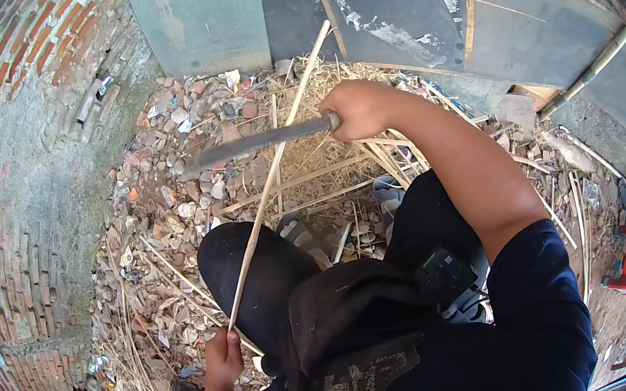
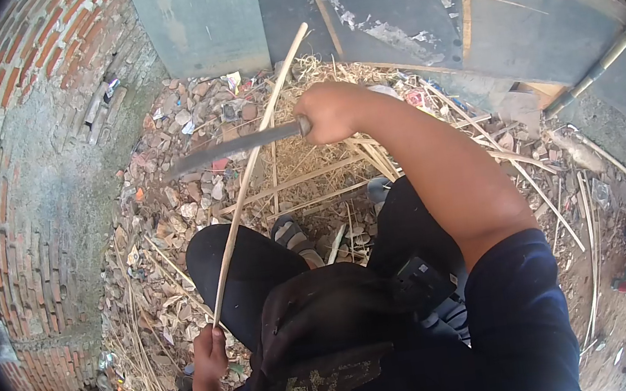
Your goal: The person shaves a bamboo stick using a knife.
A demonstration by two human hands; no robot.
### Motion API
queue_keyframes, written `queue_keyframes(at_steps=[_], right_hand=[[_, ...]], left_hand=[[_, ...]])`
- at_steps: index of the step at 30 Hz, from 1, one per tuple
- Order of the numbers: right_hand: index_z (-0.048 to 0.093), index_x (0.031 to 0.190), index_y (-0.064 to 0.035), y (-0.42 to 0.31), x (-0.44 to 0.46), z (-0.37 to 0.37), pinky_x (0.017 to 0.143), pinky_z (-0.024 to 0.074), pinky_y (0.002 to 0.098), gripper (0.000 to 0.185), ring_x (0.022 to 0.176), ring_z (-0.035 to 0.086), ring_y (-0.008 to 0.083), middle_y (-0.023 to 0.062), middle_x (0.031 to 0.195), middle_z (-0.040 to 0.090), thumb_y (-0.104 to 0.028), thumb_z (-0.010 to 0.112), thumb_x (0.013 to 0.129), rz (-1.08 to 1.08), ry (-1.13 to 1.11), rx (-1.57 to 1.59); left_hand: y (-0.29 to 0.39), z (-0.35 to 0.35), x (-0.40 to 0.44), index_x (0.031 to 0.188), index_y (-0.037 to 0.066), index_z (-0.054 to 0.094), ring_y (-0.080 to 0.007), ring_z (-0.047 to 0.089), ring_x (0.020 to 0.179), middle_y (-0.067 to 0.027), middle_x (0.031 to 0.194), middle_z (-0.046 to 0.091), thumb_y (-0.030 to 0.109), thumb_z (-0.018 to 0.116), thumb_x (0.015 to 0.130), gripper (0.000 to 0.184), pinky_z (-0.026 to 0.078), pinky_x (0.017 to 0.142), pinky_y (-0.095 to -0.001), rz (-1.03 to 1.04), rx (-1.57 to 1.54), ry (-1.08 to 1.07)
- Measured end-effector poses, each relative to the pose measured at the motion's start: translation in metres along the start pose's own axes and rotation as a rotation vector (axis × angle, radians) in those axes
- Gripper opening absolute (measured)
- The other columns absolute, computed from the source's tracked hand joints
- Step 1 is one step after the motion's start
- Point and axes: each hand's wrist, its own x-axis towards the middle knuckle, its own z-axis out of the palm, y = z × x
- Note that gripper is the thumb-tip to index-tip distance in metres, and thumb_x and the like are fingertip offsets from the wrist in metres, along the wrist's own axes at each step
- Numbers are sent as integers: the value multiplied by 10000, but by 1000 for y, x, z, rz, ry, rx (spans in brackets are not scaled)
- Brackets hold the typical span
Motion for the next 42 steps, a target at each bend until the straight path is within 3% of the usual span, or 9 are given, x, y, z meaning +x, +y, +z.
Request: queue_keyframes(at_steps=[2, 9, 12, 14, 26, 32, 36, 40, 42], right_hand=[[733, 1019, -6, -2, 8, 4, 775, 537, 445, 315, 838, 690, 305, 175, 856, 709, -226, 691, 797, 34, -92, 60], [739, 1008, -7, -11, 13, 8, 772, 533, 441, 319, 838, 695, 295, 174, 893, 722, -217, 681, 776, 58, -41, 35], [700, 888, -4, -11, 16, 26, 680, 503, 447, 240, 703, 649, 286, 154, 756, 684, -201, 676, 754, -59, 41, -18], [727, 889, 5, 7, 29, 26, 704, 526, 445, 252, 742, 684, 291, 172, 769, 697, -216, 668, 782, 63, -7, 18], [733, 884, 1, -12, 27, 25, 736, 527, 460, 263, 765, 685, 327, 188, 791, 693, -236, 644, 812, 39, -81, -67], [727, 911, 4, 13, 31, 25, 739, 518, 459, 270, 779, 676, 329, 211, 805, 694, -234, 656, 804, 91, 39, 160], [696, 887, 2, -11, 21, 32, 693, 515, 427, 255, 721, 660, 284, 154, 751, 666, -228, 693, 777, -35, 62, -28], [702, 858, 4, 26, 32, 23, 652, 512, 420, 262, 667, 649, 249, 146, 718, 666, -237, 706, 758, 205, -31, 239], [707, 869, 2, 24, 31, 20, 684, 520, 432, 275, 688, 662, 280, 162, 727, 673, -247, 704, 753, 129, 39, 140]], left_hand=[[-9, 8, -1, 801, 10, 515, -204, 469, 500, -127, 556, 484, 385, 472, 1085, 472, 366, 505, -391, 40, 99, 75], [2, 14, -4, 816, 11, 506, -363, 549, 496, -184, 550, 501, 264, 477, 1072, 360, 385, 498, -448, 13, 226, 114], [9, 18, -1, 814, 11, 500, -446, 553, 532, -215, 567, 514, 244, 470, 1067, 344, 385, 503, -483, 78, 272, 169], [6, 25, -1, 794, 12, 488, -487, 550, 567, -230, 576, 513, 263, 479, 1064, 369, 394, 520, -510, 52, 262, 195], [15, 24, -4, 947, 15, 526, -514, 570, 639, -254, 654, 563, 216, 505, 1049, 227, 404, 565, -568, 33, 387, 179], [8, 16, -4, 882, 50, 564, -494, 618, 627, -238, 640, 612, 278, 523, 1047, 284, 453, 548, -576, 14, 357, 184], [15, 16, -5, 899, 26, 550, -505, 591, 639, -252, 646, 574, 231, 487, 1052, 264, 426, 560, -558, 35, 338, 157], [8, 19, -3, 874, 36, 545, -506, 600, 631, -247, 636, 584, 264, 522, 1045, 286, 433, 546, -556, 21, 339, 162], [10, 12, 1, 872, 43, 554, -506, 612, 628, -248, 631, 596, 273, 533, 1042, 287, 442, 543, -563, 19, 299, 143]])
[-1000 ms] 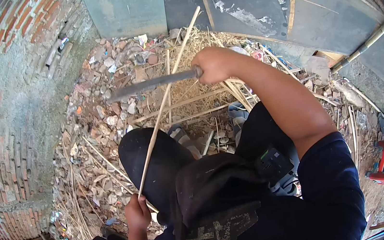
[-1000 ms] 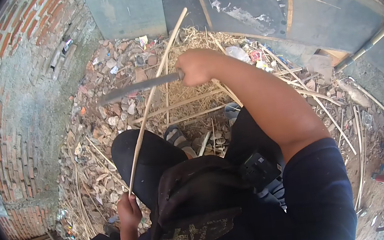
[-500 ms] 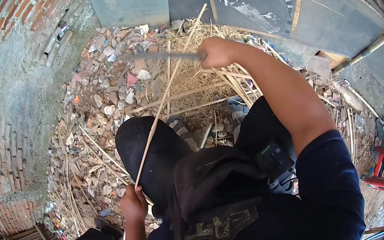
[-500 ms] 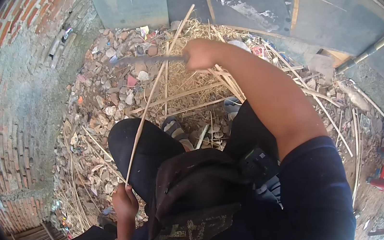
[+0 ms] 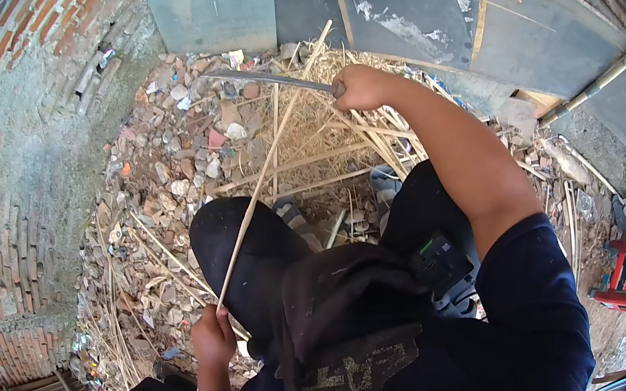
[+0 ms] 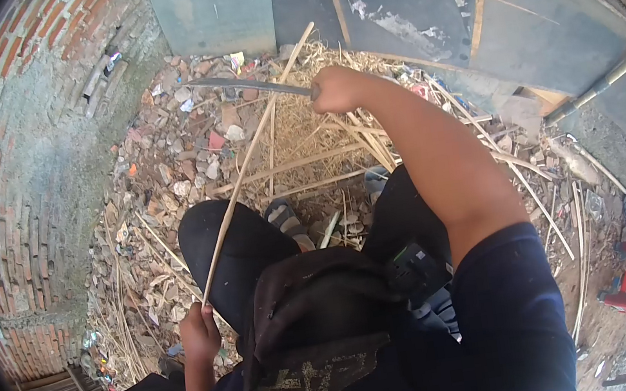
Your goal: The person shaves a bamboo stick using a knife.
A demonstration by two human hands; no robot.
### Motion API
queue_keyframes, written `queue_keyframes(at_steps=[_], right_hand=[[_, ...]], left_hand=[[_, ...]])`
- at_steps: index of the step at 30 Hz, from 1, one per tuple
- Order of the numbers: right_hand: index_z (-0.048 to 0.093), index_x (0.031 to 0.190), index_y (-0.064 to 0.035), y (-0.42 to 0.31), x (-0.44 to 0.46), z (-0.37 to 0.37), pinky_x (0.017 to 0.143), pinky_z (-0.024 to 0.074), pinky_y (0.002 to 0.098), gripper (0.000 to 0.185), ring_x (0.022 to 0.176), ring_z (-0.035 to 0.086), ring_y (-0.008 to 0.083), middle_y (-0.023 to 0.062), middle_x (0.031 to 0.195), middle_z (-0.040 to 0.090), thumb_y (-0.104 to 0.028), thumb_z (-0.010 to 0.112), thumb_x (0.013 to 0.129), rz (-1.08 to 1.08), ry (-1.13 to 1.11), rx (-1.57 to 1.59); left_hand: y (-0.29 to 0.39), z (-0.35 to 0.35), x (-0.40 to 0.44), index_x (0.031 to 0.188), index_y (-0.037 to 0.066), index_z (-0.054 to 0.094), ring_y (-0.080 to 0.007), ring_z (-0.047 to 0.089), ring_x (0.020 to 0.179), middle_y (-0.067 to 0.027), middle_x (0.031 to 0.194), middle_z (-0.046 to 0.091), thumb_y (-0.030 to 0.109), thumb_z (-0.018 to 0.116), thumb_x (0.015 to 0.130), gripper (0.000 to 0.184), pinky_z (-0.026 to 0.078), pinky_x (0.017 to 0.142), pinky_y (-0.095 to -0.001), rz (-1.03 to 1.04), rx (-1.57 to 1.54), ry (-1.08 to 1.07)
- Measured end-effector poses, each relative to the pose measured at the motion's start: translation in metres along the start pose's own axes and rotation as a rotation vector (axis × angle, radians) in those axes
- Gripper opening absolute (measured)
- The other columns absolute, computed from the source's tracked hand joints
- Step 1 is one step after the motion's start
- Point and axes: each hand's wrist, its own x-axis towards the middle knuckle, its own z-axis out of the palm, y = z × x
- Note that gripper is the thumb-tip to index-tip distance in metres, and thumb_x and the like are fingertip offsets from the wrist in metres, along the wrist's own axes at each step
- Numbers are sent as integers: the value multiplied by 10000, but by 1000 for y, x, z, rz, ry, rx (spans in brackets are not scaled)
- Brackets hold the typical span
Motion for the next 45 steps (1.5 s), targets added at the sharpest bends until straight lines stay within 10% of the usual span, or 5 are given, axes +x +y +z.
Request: queue_keyframes(at_steps=[33, 45], right_hand=[[702, 968, -73, -7, -26, -17, 784, 555, 477, 261, 894, 708, 357, 151, 905, 729, -193, 737, 738, -126, 208, -241], [703, 886, -120, -14, -43, -34, 730, 572, 471, 150, 821, 720, 294, 105, 867, 743, -229, 712, 784, -363, 746, -577]], left_hand=[[-1, -1, 3, 833, 19, 533, -449, 585, 554, -203, 590, 556, 258, 504, 1058, 330, 407, 506, -499, 28, -93, -4], [-14, 21, 1, 802, 32, 475, -116, 404, 606, -20, 622, 439, 406, 434, 1102, 481, 351, 546, -335, -38, -480, -24]])
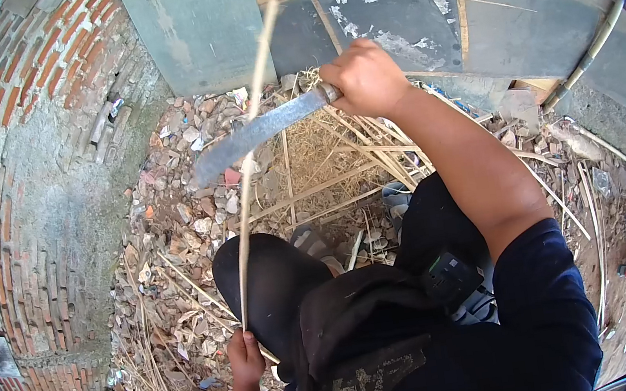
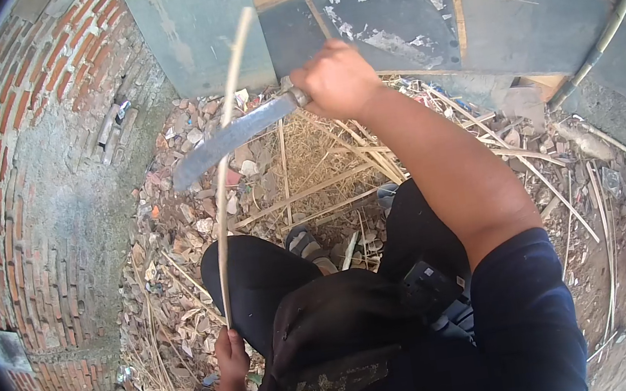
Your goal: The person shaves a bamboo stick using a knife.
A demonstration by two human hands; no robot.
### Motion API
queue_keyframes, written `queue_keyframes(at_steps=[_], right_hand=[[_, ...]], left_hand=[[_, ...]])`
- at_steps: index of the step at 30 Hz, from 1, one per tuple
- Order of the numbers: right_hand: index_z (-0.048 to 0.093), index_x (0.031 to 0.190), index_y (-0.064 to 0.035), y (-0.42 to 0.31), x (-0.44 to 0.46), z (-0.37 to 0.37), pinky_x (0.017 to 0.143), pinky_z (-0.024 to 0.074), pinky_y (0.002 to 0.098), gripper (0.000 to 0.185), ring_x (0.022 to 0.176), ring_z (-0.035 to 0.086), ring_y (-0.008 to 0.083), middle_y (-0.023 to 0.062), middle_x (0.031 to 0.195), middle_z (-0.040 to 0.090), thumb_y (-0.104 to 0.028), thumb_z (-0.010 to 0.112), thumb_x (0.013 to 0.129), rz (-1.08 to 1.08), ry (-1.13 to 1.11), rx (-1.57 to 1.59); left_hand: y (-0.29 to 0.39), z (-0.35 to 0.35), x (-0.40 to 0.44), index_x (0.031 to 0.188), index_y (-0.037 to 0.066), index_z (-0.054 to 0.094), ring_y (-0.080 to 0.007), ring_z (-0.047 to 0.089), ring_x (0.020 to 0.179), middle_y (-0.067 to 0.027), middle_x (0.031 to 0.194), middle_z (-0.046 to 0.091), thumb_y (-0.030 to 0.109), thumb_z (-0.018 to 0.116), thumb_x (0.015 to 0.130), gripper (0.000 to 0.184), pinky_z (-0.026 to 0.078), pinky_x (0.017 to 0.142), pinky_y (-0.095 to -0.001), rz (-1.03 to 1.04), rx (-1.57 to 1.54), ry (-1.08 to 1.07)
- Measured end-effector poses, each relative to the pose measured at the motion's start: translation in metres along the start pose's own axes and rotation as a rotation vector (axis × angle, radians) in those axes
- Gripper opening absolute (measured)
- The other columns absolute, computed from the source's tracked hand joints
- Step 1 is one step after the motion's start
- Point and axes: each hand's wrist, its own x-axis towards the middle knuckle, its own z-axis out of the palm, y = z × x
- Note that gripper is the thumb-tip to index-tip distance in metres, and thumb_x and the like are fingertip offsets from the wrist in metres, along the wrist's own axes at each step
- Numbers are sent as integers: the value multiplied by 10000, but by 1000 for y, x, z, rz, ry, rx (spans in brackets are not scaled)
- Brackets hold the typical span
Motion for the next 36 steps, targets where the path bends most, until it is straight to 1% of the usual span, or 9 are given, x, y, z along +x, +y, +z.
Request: queue_keyframes(at_steps=[2, 9, 13, 19, 21, 27, 31, 34, 36], right_hand=[[709, 866, -124, 2, 3, -3, 729, 573, 462, 153, 793, 715, 278, 101, 867, 745, -254, 705, 784, -58, 96, -114], [716, 982, -101, -45, 4, -35, 828, 556, 465, 297, 909, 716, 341, 138, 918, 739, -298, 753, 763, 186, -511, 222], [722, 999, -70, -56, 0, -17, 794, 577, 477, 302, 930, 715, 361, 158, 924, 730, -215, 780, 740, 8, -532, 456], [693, 956, -66, -78, 7, -31, 774, 564, 479, 284, 872, 713, 359, 147, 870, 726, -260, 768, 762, -118, -503, 54], [719, 969, -73, -86, 7, -38, 804, 577, 469, 256, 907, 724, 335, 142, 925, 738, -255, 737, 790, -91, -537, 89], [730, 997, -98, -110, 4, -34, 821, 585, 462, 227, 927, 729, 319, 128, 945, 741, -239, 714, 820, -79, -621, 145], [695, 910, -94, -96, 8, 8, 740, 580, 478, 177, 824, 726, 324, 130, 811, 716, -227, 715, 795, 56, -533, 305], [733, 987, -120, -96, 12, 16, 799, 595, 448, 170, 892, 729, 293, 109, 897, 726, -228, 673, 870, 63, -623, 204], [734, 991, -126, -105, 8, 12, 797, 596, 445, 170, 876, 728, 286, 105, 890, 724, -239, 664, 885, 19, -637, 196]], left_hand=[[0, 5, -2, 808, 35, 477, -117, 408, 613, -14, 627, 437, 397, 424, 1106, 472, 352, 553, -336, -35, -34, 30], [31, -5, -6, 814, 37, 488, -123, 424, 628, -24, 643, 452, 402, 424, 1106, 472, 365, 568, -343, -33, 22, 7], [41, -8, -7, 800, 36, 498, -129, 442, 634, -38, 644, 472, 409, 432, 1102, 485, 377, 576, -350, -38, 68, -27], [51, -7, -17, 795, 31, 506, -147, 452, 629, -59, 639, 482, 410, 449, 1096, 488, 382, 580, -358, -57, 97, 23], [53, -3, -18, 802, 24, 513, -150, 452, 628, -61, 639, 481, 402, 447, 1097, 484, 381, 576, -368, -46, 77, 41], [65, 6, -12, 797, 17, 498, -313, 547, 506, -164, 573, 511, 334, 488, 1081, 425, 395, 508, -436, 34, 190, 109], [49, 19, -7, 796, 15, 493, -397, 536, 521, -197, 581, 508, 316, 497, 1075, 410, 391, 513, -462, 16, 255, 172], [55, 14, -2, 799, 16, 496, -410, 539, 528, -202, 581, 505, 310, 496, 1075, 403, 392, 515, -463, -44, 202, 132], [56, 12, -2, 819, 17, 507, -465, 566, 573, -230, 608, 541, 303, 492, 1073, 383, 405, 525, -507, -28, 250, 130]])
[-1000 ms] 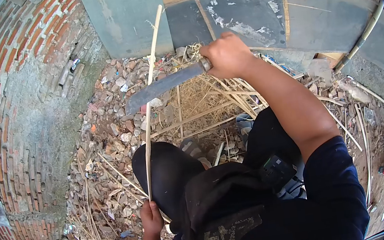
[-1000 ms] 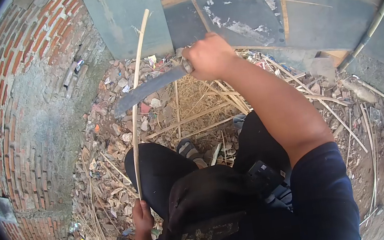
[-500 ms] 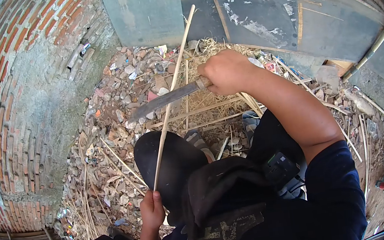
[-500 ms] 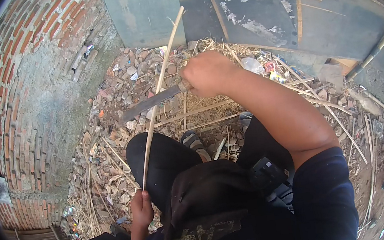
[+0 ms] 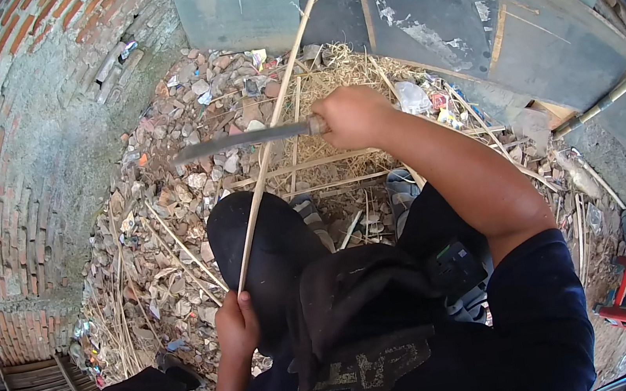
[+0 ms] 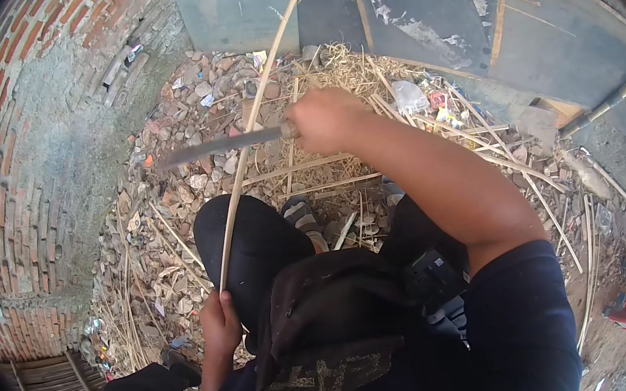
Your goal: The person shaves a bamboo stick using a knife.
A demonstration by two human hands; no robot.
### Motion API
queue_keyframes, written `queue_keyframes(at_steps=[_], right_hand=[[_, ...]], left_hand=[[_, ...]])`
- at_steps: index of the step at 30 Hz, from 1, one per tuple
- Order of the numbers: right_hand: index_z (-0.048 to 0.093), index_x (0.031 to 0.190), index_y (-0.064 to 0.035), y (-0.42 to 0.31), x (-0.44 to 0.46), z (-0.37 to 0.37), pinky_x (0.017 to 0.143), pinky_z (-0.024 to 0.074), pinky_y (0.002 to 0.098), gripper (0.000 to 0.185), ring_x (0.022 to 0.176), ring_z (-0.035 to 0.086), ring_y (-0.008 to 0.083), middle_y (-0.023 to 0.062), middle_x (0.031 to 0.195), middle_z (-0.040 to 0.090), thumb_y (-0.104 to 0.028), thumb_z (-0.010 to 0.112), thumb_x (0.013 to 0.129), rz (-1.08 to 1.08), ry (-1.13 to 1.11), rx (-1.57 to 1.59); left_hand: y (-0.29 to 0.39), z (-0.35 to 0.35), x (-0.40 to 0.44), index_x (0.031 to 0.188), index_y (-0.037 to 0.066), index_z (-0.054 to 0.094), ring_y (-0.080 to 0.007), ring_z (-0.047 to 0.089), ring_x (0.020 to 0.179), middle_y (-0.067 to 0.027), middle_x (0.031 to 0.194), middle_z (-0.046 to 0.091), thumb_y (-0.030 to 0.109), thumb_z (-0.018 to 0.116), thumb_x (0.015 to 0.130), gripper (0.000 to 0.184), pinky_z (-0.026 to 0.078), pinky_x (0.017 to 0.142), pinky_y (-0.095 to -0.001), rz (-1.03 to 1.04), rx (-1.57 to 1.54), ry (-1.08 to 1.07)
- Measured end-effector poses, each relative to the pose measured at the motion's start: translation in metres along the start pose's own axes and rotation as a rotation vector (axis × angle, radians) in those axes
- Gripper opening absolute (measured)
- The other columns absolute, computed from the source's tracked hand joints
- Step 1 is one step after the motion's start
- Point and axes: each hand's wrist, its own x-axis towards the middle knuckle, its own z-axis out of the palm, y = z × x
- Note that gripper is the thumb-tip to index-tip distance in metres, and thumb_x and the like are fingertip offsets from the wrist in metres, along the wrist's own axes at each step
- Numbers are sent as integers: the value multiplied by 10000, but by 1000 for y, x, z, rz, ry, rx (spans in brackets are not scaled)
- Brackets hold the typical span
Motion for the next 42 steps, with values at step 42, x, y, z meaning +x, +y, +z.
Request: queue_keyframes(at_steps=[42], right_hand=[[744, 1004, -113, 74, 29, 39, 804, 582, 473, 200, 845, 721, 309, 151, 890, 729, -248, 627, 914, 185, 40, 182]], left_hand=[[5, 4, 8, 896, 34, 540, -511, 625, 669, -268, 690, 626, 272, 560, 1036, 277, 462, 584, -590, -44, 324, 3]])
